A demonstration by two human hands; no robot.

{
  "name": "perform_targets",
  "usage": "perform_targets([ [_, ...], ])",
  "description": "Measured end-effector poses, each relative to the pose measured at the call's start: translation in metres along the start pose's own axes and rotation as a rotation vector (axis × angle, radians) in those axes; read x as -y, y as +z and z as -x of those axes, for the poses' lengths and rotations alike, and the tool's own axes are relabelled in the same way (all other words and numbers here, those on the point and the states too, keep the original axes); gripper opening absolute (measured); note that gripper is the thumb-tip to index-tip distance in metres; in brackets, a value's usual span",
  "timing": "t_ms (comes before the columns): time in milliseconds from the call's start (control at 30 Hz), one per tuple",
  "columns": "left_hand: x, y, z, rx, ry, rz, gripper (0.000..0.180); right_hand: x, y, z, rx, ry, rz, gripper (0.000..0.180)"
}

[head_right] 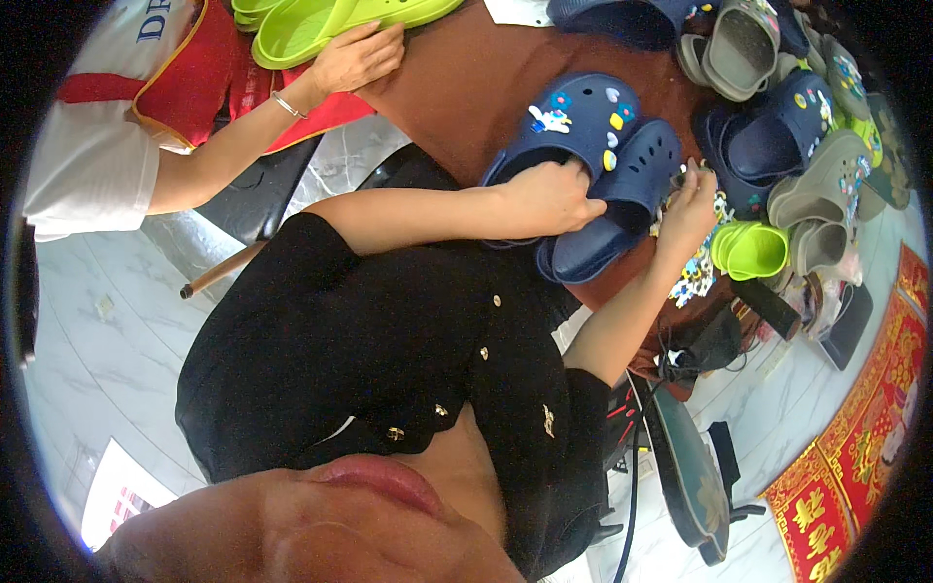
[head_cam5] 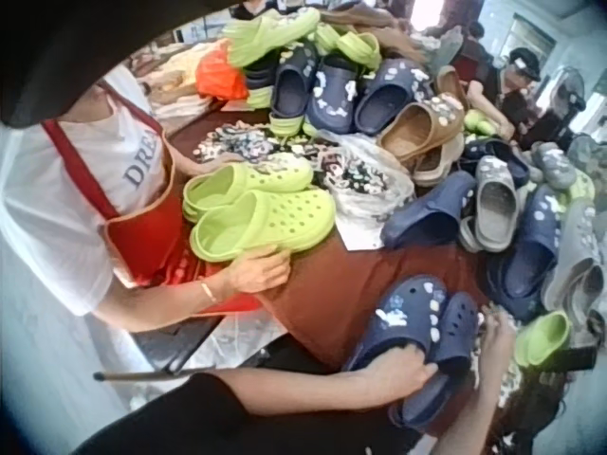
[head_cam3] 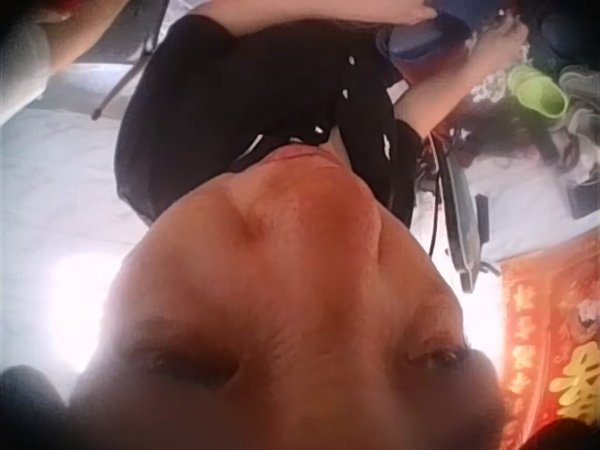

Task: Applying decorative charms and accessories to clogs by hand.

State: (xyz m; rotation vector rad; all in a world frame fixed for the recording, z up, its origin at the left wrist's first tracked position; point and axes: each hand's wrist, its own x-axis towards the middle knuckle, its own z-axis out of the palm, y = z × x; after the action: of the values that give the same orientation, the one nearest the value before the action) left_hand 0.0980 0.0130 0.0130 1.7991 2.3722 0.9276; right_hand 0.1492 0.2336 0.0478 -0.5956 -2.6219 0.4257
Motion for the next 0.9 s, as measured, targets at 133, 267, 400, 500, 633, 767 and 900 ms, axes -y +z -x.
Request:
perform_targets([
  [133,-0.001,-0.001,-0.001,0.005,-0.009,0.03,0.021,-0.047,-0.005,-0.002,-0.056,0.304,0.0,0.02],
  [267,-0.001,-0.001,-0.001,-0.013,0.002,0.019,0.02,-0.087,-0.002,0.003,-0.091,0.313,0.106,0.018],
  [400,0.0,-0.001,0.001,-0.009,-0.017,0.047,0.02,-0.067,-0.001,-0.002,-0.061,0.249,0.143,0.02],
  [500,-0.002,-0.003,0.001,-0.01,-0.007,0.031,0.02,-0.015,-0.005,-0.022,-0.001,0.169,-0.04,0.022],
  [633,-0.004,-0.007,0.0,0.007,-0.001,0.034,0.019,0.05,0.004,-0.045,0.303,-0.011,-0.222,0.027],
  [767,-0.003,-0.003,0.001,-0.035,0.005,0.011,0.02,0.074,0.03,-0.057,0.331,-0.223,-0.021,0.025],
  [900,-0.004,-0.006,0.0,0.043,-0.03,0.035,0.021,0.077,0.038,-0.057,0.387,-0.163,0.061,0.026],
])
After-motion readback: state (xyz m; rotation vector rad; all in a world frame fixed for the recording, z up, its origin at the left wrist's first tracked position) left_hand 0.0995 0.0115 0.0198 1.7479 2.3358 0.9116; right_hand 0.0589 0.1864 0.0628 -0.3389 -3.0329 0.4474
